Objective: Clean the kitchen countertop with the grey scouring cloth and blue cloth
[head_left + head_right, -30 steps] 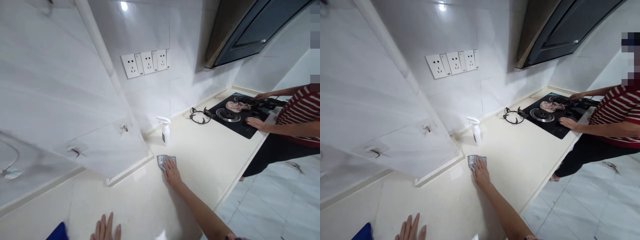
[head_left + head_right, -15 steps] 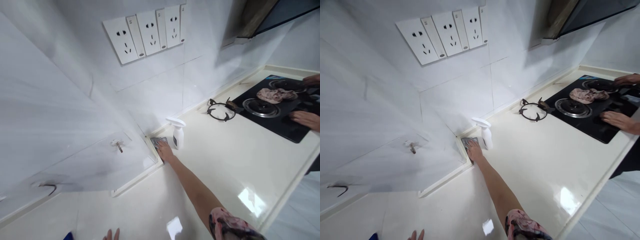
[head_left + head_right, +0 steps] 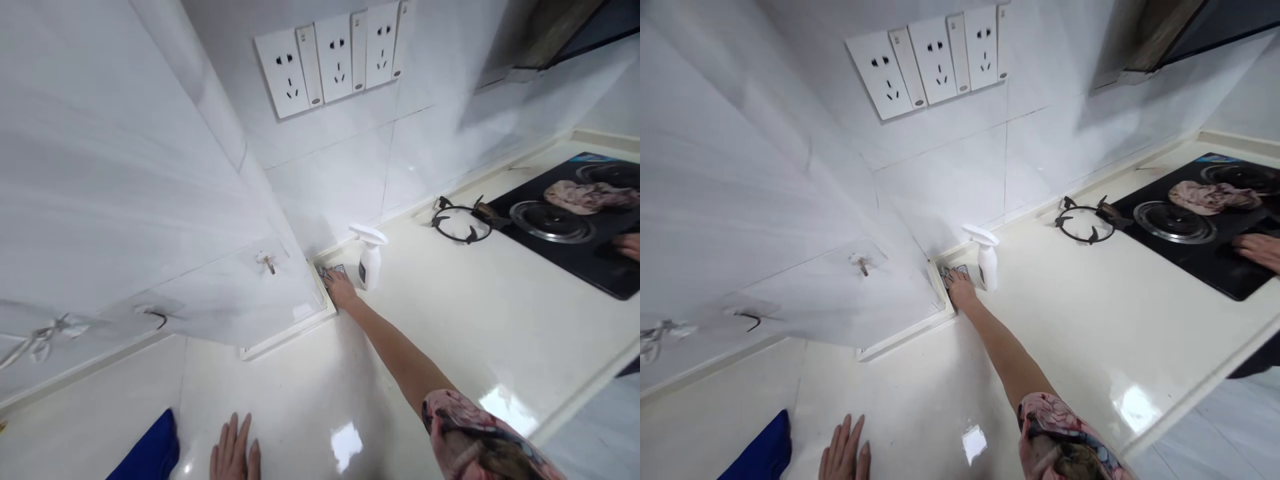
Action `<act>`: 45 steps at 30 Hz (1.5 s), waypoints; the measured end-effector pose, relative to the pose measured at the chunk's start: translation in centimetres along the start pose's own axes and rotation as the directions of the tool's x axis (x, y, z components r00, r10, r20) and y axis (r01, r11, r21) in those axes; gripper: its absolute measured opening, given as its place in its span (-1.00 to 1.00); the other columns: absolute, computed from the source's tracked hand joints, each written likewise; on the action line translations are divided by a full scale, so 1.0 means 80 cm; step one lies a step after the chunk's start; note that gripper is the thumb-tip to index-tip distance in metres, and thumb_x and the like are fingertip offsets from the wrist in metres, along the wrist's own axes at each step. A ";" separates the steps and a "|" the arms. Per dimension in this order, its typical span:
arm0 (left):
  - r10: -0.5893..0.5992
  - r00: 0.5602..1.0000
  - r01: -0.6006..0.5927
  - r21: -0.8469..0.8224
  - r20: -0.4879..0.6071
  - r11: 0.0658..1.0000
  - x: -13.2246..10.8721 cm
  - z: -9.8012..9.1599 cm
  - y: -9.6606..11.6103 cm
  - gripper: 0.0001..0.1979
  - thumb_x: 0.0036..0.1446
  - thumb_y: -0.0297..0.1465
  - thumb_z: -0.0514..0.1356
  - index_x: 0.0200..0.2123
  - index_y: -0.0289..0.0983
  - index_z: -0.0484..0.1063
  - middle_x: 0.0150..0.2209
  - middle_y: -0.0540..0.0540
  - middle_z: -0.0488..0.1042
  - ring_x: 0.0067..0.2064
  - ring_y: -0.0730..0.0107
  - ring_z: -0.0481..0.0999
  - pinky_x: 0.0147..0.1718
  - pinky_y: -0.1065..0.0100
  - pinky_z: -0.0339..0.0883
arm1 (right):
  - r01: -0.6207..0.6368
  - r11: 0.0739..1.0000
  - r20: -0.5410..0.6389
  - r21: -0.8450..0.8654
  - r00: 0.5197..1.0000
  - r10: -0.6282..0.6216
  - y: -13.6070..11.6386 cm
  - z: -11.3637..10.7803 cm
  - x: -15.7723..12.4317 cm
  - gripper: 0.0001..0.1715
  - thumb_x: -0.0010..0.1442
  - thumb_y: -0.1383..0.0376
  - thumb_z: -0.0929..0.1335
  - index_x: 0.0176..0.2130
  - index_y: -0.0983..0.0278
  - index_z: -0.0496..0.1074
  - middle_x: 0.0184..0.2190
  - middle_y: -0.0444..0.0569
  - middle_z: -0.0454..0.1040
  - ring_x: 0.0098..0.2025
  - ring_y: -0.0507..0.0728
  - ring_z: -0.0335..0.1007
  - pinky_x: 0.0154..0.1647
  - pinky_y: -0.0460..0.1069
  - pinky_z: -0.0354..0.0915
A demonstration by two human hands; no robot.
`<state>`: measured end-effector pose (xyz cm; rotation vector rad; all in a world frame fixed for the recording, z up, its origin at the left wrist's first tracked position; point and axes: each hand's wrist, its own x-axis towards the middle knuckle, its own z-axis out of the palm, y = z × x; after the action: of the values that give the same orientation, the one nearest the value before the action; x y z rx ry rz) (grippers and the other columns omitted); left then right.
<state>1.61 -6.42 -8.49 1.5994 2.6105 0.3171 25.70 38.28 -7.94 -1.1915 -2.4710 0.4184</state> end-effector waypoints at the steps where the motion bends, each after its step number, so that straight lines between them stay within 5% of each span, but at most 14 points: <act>1: 0.004 1.000 -0.004 0.003 -0.014 1.000 0.000 -0.001 0.004 -0.40 0.37 -0.18 -0.13 0.38 -0.20 0.24 0.49 -0.16 0.10 0.54 0.15 -0.09 0.48 -0.08 -0.13 | 0.008 1.000 -0.002 -0.005 1.000 -0.008 -0.002 -0.003 -0.018 -0.45 0.31 0.40 0.26 0.24 0.31 0.43 0.33 0.22 0.32 0.33 0.31 0.19 0.36 0.18 0.06; 9: 0.001 0.998 -0.002 -0.017 -0.059 1.000 0.001 0.001 0.017 -0.39 0.38 -0.16 -0.16 0.39 -0.20 0.22 0.49 -0.17 0.10 0.53 0.14 -0.07 0.48 -0.07 -0.19 | 0.028 1.000 -0.074 -0.010 0.997 -0.029 -0.044 0.002 -0.194 -0.36 0.20 0.40 0.27 0.25 0.31 0.42 0.26 0.23 0.39 0.36 0.32 0.19 0.42 0.28 0.07; 13: -0.011 0.997 0.009 -0.032 -0.078 0.999 0.004 0.007 0.016 -0.39 0.39 -0.13 -0.17 0.39 -0.17 0.22 0.49 -0.15 0.10 0.53 0.13 -0.04 0.48 -0.07 -0.18 | 0.137 0.975 -0.111 0.177 0.987 -0.118 -0.109 0.036 -0.283 -0.33 0.16 0.37 0.31 0.25 0.21 0.42 0.31 0.16 0.36 0.41 0.33 0.16 0.47 0.37 0.00; 15: -0.016 0.997 0.014 -0.039 -0.072 0.999 0.006 0.007 0.017 -0.38 0.38 -0.12 -0.17 0.39 -0.17 0.22 0.50 -0.15 0.10 0.52 0.09 -0.03 0.47 -0.09 -0.17 | 0.113 0.908 -0.118 0.404 0.991 -0.071 -0.141 0.043 -0.317 -0.45 0.20 0.29 0.34 0.17 0.16 0.49 0.28 0.09 0.42 0.38 0.30 0.22 0.48 0.35 0.00; 17: -0.017 0.999 0.014 -0.047 -0.047 0.999 0.007 0.006 0.019 -0.37 0.38 -0.11 -0.18 0.40 -0.18 0.21 0.50 -0.17 0.09 0.52 0.05 -0.02 0.47 -0.11 -0.15 | -0.047 0.731 -0.065 0.680 0.990 0.124 -0.160 0.038 -0.338 -0.64 0.26 0.14 0.36 0.01 0.13 0.57 0.12 0.04 0.57 0.25 0.29 0.40 0.40 0.32 0.17; 20: -0.012 1.000 0.011 -0.060 -0.016 0.998 0.008 0.005 0.020 -0.35 0.37 -0.10 -0.19 0.40 -0.21 0.21 0.50 -0.19 0.07 0.52 0.01 -0.01 0.46 -0.13 -0.15 | -0.271 0.427 0.078 0.863 0.905 0.417 -0.164 0.005 -0.345 -0.44 0.35 -0.14 0.24 -0.07 0.19 0.56 -0.15 0.03 0.65 -0.08 0.27 0.59 0.06 0.24 0.48; 24: -0.022 0.999 0.019 -0.094 -0.037 0.995 0.009 0.009 0.017 -0.36 0.36 -0.11 -0.17 0.40 -0.18 0.21 0.50 -0.17 0.06 0.52 0.05 -0.02 0.47 -0.12 -0.19 | -0.287 -0.064 0.268 0.956 0.763 0.588 -0.153 -0.054 -0.340 -0.31 0.15 -0.24 0.39 -0.02 0.23 0.51 -0.15 0.03 0.66 -0.12 0.26 0.60 -0.08 0.13 0.51; 26: -0.010 1.000 0.006 -0.109 -0.030 0.994 0.009 0.011 0.016 -0.37 0.36 -0.12 -0.14 0.40 -0.18 0.20 0.50 -0.18 0.06 0.52 0.05 -0.02 0.47 -0.13 -0.19 | -0.251 -0.204 0.323 0.946 0.738 0.593 -0.150 -0.076 -0.344 -0.31 0.06 -0.19 0.47 -0.03 0.22 0.51 -0.13 0.02 0.66 -0.10 0.27 0.60 -0.08 0.12 0.50; 31: -0.001 1.000 0.000 -0.113 -0.006 0.994 0.009 0.009 0.017 -0.35 0.36 -0.14 -0.20 0.40 -0.22 0.21 0.50 -0.20 0.07 0.52 0.04 -0.03 0.47 -0.12 -0.21 | -0.269 -0.160 0.310 0.950 0.745 0.590 -0.139 -0.093 -0.364 -0.41 0.09 -0.12 0.43 -0.07 0.23 0.51 -0.17 0.05 0.66 -0.12 0.30 0.60 -0.13 0.14 0.49; 36: -0.005 1.000 0.003 -0.110 -0.016 0.994 0.010 0.008 0.019 -0.34 0.36 -0.15 -0.22 0.40 -0.24 0.21 0.50 -0.21 0.09 0.52 0.05 -0.02 0.47 -0.11 -0.21 | -0.295 -0.109 0.298 0.949 0.734 0.611 -0.121 -0.086 -0.380 -0.47 -0.18 0.14 0.52 -0.17 0.24 0.51 -0.28 -0.02 0.64 -0.30 0.23 0.56 -0.32 0.05 0.43; 39: -0.012 1.000 0.011 -0.100 -0.005 0.995 0.011 0.007 0.020 -0.34 0.36 -0.15 -0.23 0.40 -0.24 0.21 0.50 -0.20 0.09 0.52 0.06 -0.02 0.47 -0.10 -0.20 | -0.300 -0.078 0.271 0.951 0.683 0.679 -0.115 -0.075 -0.387 -0.49 -0.24 0.14 0.56 -0.25 0.24 0.48 -0.39 -0.06 0.61 -0.35 0.20 0.53 -0.35 0.04 0.42; 45: -0.009 1.000 0.007 -0.104 -0.016 0.995 0.010 0.007 0.021 -0.34 0.36 -0.14 -0.23 0.39 -0.23 0.22 0.50 -0.21 0.08 0.52 0.05 -0.01 0.47 -0.10 -0.21 | -0.388 0.011 0.216 0.922 0.535 0.817 -0.109 -0.069 -0.381 -0.47 -0.12 -0.17 0.47 -0.43 0.15 0.32 -0.60 -0.15 0.41 -0.49 0.15 0.39 -0.45 0.04 0.35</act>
<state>2.82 -4.87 -8.64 1.5588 2.5651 0.4599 39.80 9.45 -5.36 -1.4837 -0.7264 1.4240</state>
